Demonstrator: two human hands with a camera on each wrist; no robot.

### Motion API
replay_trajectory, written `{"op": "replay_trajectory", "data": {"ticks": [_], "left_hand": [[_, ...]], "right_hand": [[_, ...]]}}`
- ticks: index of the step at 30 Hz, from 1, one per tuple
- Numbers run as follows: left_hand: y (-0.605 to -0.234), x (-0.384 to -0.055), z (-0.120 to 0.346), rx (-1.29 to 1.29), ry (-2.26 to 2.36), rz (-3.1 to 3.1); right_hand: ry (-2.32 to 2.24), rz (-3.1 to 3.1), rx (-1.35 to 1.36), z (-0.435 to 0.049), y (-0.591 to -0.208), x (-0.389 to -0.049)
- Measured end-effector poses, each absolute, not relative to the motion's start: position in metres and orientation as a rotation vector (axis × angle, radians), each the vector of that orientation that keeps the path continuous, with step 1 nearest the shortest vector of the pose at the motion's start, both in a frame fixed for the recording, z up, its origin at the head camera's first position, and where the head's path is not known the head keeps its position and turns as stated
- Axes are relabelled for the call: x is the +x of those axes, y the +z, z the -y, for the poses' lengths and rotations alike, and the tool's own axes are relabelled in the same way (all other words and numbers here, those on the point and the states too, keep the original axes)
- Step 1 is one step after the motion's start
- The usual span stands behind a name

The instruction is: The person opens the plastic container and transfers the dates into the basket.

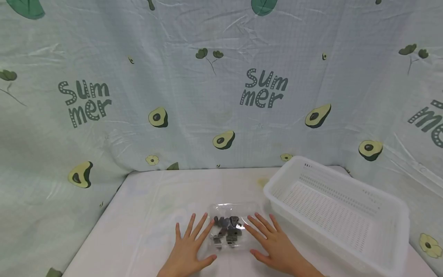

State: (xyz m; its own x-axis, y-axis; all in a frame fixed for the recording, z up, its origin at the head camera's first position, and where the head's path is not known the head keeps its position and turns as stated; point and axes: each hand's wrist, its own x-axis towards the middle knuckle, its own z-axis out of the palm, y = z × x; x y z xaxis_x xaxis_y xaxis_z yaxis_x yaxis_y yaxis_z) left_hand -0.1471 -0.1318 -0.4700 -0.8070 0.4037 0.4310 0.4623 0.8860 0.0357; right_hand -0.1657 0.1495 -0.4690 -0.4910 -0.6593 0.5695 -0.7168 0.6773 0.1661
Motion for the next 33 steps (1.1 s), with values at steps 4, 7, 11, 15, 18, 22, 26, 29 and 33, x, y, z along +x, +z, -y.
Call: {"op": "replay_trajectory", "data": {"ticks": [4, 7, 11, 15, 18, 22, 26, 29, 33], "left_hand": [[-0.470, -0.145, 0.135, -0.661, -0.228, 2.639], [-0.470, -0.144, 0.137, -0.675, -0.254, 2.664], [-0.471, -0.145, 0.141, -0.699, -0.263, 2.655], [-0.472, -0.145, 0.143, -0.716, -0.307, 2.649], [-0.470, -0.145, 0.144, -0.725, -0.404, 2.670], [-0.469, -0.146, 0.144, -0.743, -0.526, 2.665], [-0.467, -0.147, 0.144, -0.741, -0.605, 2.624], [-0.465, -0.148, 0.143, -0.676, -0.699, 2.619], [-0.460, -0.151, 0.140, -0.478, -0.974, 2.705]], "right_hand": [[0.124, 2.270, 1.077, -0.146, -0.469, -0.166], [0.108, 2.263, 1.083, -0.142, -0.468, -0.166], [0.093, 2.260, 1.101, -0.138, -0.468, -0.166], [0.086, 2.243, 1.120, -0.133, -0.470, -0.168], [0.092, 2.231, 1.131, -0.130, -0.472, -0.169], [0.085, 2.229, 1.144, -0.126, -0.472, -0.172], [0.069, 2.218, 1.157, -0.121, -0.471, -0.174], [0.062, 2.210, 1.171, -0.118, -0.470, -0.176], [0.044, 2.235, 1.183, -0.113, -0.469, -0.177]]}}
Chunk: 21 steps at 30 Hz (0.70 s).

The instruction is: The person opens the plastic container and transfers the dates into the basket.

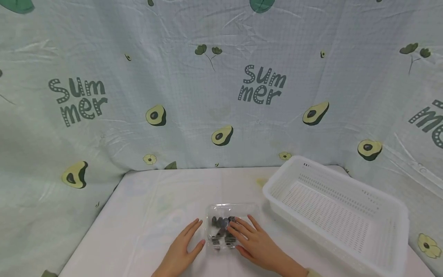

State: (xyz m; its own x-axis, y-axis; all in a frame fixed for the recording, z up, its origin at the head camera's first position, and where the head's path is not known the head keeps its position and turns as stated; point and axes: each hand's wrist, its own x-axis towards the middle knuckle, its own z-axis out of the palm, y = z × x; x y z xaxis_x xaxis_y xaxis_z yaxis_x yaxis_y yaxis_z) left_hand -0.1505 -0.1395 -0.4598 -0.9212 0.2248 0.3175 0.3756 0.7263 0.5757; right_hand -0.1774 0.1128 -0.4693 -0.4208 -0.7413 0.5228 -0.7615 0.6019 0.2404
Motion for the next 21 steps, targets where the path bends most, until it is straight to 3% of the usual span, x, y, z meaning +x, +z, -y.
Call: {"op": "replay_trajectory", "data": {"ticks": [13, 21], "left_hand": [[-0.444, -0.154, 0.144, 0.096, -2.254, 2.577], [-0.448, -0.152, 0.145, 0.178, -2.627, 2.389]], "right_hand": [[0.024, 2.269, 1.215, -0.093, -0.461, -0.179], [0.018, 2.293, 1.226, -0.083, -0.460, -0.181]]}}
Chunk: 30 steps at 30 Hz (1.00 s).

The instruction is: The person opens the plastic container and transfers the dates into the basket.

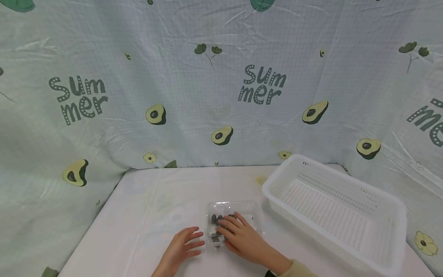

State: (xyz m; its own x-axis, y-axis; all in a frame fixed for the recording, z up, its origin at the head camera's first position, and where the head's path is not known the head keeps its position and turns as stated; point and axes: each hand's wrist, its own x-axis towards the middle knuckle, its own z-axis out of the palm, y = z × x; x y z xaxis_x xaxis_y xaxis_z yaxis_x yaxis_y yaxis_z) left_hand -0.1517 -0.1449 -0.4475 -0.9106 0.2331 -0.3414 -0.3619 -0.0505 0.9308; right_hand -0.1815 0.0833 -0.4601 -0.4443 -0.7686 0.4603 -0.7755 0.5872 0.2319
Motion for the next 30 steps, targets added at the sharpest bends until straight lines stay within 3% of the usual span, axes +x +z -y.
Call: {"op": "replay_trajectory", "data": {"ticks": [30], "left_hand": [[-0.461, -0.152, 0.135, -0.134, 2.118, -1.526]], "right_hand": [[0.062, 2.276, 1.253, -0.061, -0.456, -0.183]]}}
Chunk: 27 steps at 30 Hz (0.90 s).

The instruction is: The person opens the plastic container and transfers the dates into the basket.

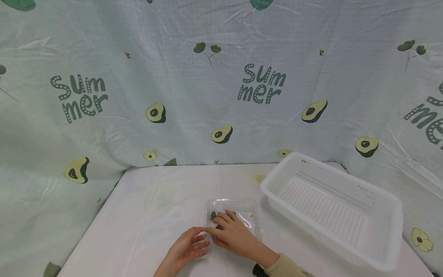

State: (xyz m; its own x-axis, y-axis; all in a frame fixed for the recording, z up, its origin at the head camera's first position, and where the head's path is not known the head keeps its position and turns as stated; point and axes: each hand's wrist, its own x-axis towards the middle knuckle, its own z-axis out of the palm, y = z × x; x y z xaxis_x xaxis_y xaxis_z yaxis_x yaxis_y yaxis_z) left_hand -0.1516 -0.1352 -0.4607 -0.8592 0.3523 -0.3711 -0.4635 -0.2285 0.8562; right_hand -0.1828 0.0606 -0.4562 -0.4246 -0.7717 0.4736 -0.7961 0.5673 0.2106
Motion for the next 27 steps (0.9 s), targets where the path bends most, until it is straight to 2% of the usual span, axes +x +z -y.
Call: {"op": "replay_trajectory", "data": {"ticks": [27], "left_hand": [[-0.4687, -0.1521, 0.1333, -0.057, 2.145, -1.494]], "right_hand": [[0.047, 2.209, 1.255, -0.0519, -0.4567, -0.1826]]}}
